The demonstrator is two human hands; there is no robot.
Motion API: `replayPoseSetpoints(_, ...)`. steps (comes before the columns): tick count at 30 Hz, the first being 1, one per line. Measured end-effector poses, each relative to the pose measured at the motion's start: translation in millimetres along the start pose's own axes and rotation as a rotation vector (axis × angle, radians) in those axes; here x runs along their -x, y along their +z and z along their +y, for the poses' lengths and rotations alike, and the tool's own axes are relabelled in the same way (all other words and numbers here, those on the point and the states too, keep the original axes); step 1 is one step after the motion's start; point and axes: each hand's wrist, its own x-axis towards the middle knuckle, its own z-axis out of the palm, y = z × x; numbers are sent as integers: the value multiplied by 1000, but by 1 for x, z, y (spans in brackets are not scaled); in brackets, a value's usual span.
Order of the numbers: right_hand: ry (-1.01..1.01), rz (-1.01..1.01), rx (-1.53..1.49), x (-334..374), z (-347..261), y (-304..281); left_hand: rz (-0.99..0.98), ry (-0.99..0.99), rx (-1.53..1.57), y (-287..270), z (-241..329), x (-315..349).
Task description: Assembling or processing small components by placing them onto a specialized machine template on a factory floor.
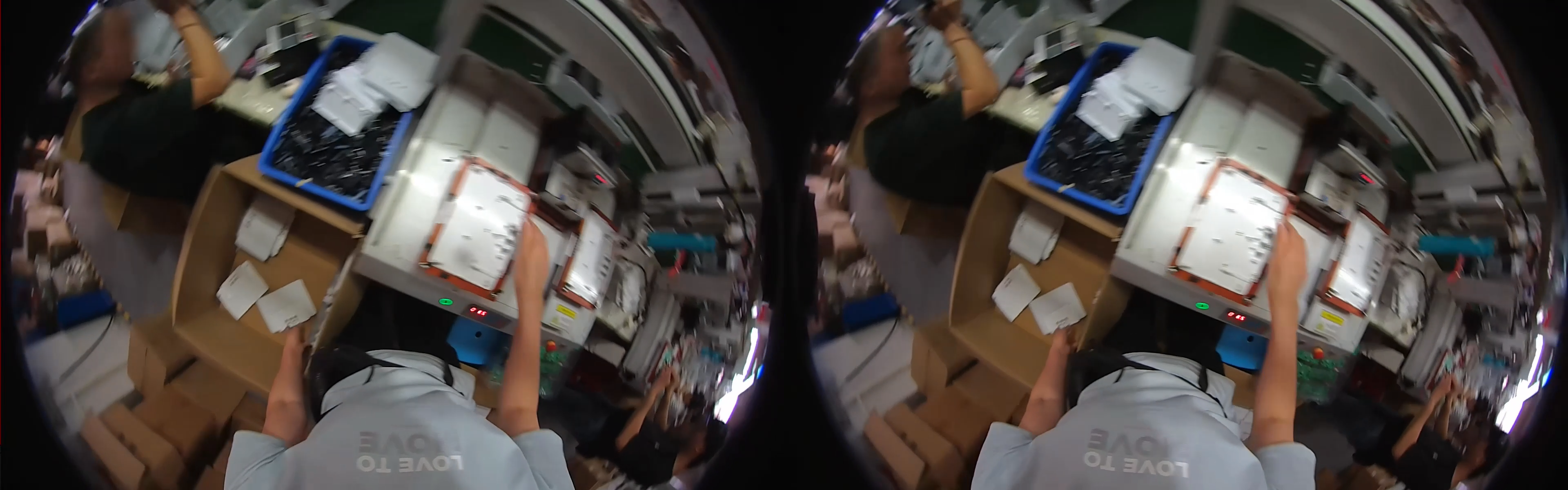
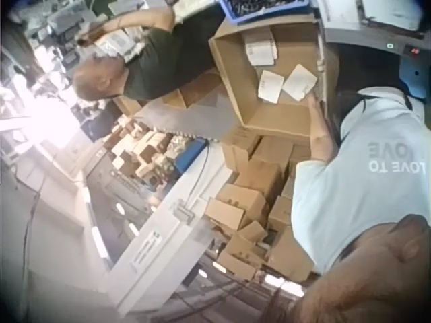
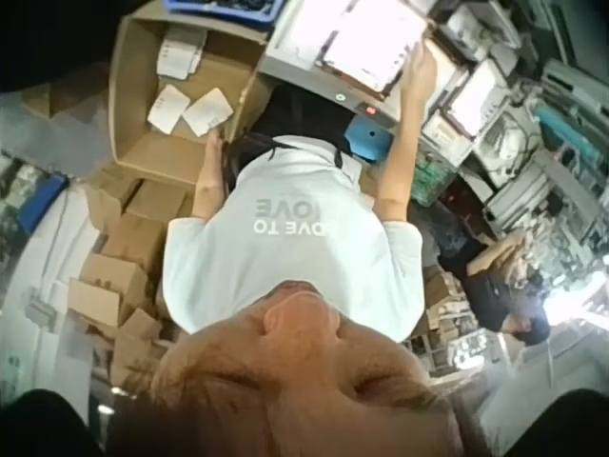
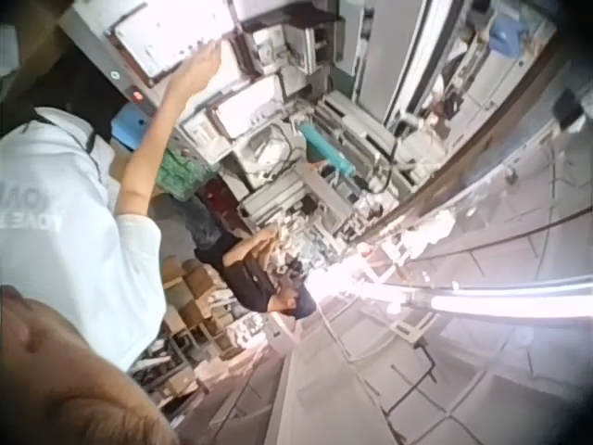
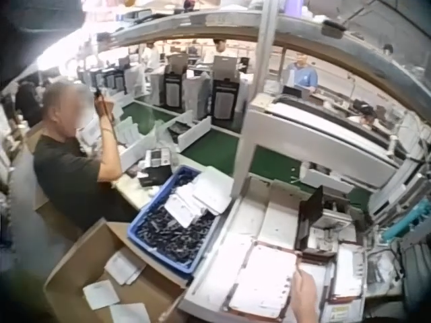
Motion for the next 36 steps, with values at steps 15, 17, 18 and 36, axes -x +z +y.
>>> replayPoseSetpoints(15,358,249,-477,52,-101,-26,707,-182,-537,48,85,-26)
replayPoseSetpoints(17,380,287,-570,62,-90,-40,370,121,-1102,65,123,-49)
replayPoseSetpoints(18,398,227,-635,62,-77,-39,229,162,-1115,44,121,-68)
replayPoseSetpoints(36,638,657,-1048,179,172,-198,-192,-241,-1455,57,188,-62)
